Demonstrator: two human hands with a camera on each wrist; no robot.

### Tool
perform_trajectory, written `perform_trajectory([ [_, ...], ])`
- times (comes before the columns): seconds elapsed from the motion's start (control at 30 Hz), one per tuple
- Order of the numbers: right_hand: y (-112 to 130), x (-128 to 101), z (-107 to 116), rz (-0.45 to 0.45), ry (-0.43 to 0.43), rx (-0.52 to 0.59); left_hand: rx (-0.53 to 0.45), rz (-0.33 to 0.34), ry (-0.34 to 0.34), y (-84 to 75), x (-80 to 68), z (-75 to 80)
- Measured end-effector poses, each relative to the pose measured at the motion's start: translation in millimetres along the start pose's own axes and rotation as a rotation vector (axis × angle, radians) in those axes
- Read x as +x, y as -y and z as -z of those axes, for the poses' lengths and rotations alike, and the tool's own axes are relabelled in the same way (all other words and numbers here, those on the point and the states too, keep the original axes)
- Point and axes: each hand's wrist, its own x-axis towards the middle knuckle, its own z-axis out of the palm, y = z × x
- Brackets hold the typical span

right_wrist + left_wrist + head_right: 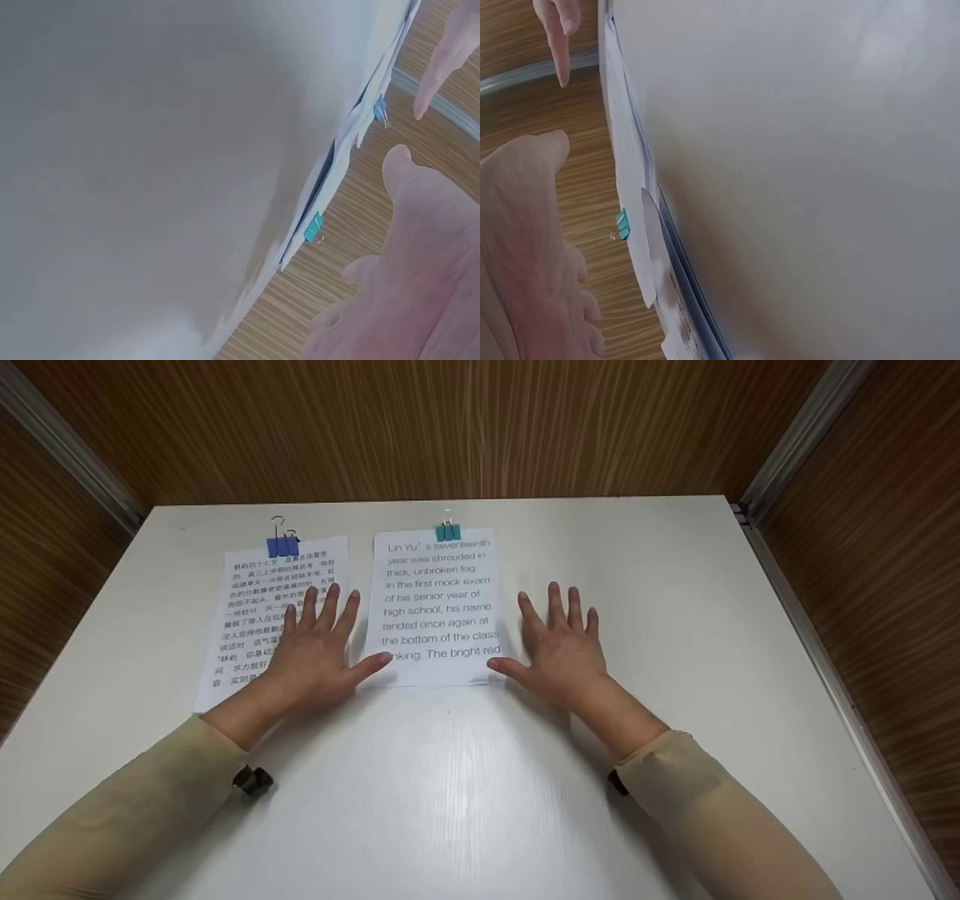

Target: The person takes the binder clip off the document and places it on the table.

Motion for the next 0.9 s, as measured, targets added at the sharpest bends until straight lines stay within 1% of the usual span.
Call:
perform_trajectory([
  [0.13,5,7,3,0.0,0.002,-0.018,-0.007,-0.013,-0.018,-2.7,5.3,0.1],
  [0.3,12,19,5,0.017,0.013,-0.016,0.016,-0.02,-0.017,-7.1,13.8,0.5],
  [0.5,19,33,4,0.046,0.031,-0.031,0.013,-0.016,0.011,-10.8,23.3,1.4],
  [0.67,23,44,3,0.041,0.039,-0.034,0.004,-0.013,0.03,-11.9,31.9,1.6],
  [0.9,29,64,0,0.036,0.095,-0.024,-0.034,-0.016,0.067,-9.1,42.7,-0.8],
])
